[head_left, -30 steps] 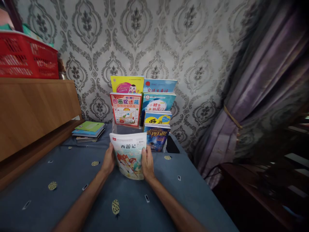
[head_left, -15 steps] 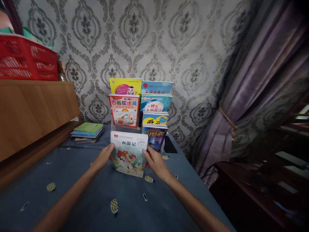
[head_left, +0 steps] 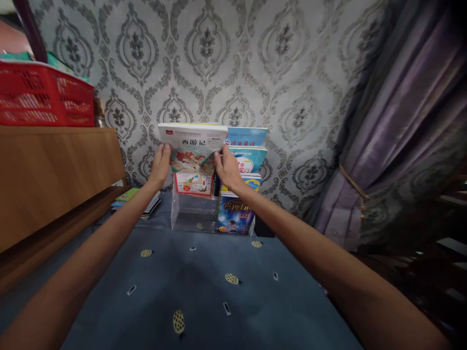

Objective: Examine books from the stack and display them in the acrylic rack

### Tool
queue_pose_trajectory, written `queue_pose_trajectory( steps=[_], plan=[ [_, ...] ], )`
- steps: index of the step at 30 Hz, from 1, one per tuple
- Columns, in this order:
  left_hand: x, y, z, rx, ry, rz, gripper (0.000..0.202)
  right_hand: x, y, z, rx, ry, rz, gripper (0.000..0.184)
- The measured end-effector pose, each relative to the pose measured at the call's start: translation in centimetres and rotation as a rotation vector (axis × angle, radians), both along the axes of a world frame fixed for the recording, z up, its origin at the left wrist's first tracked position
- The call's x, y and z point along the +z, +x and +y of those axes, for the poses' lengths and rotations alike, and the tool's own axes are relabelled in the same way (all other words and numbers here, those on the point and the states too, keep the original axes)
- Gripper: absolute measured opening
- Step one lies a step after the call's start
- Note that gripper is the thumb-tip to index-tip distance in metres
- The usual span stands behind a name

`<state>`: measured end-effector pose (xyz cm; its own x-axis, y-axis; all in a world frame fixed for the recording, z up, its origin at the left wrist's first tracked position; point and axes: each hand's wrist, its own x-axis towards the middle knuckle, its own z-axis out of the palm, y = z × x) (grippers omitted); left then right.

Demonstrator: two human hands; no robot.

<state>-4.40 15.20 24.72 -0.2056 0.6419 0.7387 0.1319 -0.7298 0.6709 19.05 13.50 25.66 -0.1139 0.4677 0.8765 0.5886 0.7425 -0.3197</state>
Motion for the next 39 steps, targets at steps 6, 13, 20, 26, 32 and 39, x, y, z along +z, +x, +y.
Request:
queue_pose_trajectory(
  steps=[6,13,20,26,32,39],
  plan=[
    [-2.6,0.6,1.9,-0.059,-0.053,-0.04,0.063,-2.1,0.6,1.2,-0.019,-0.112,-0.046,0.019],
    [-3.5,0.2,2.9,-0.057,-0.059,0.086,0.063,-3.0,0.7,1.6,-0.036,-0.197,-0.082,0.022],
    [-3.4,-0.1,4.5,0.031,-0.108,0.172,0.07,-1.9,0.8,1.9,-0.126,-0.337,-0.19,0.02],
    [-2.5,-0.1,5.1,0.216,-0.285,0.312,0.054,0.1,0.6,1.6,-0.152,-0.113,-0.188,0.047],
    [-1.9,-0.1,3.6,0.627,-0.109,0.581,0.051,2.1,-0.3,1.0,-0.361,-0.124,-0.352,0.042],
    [0.0,-0.7,2.0,0.632,0.124,0.962,0.059,2.1,-0.4,0.6,-0.42,-0.094,-0.513,0.031]
  ],
)
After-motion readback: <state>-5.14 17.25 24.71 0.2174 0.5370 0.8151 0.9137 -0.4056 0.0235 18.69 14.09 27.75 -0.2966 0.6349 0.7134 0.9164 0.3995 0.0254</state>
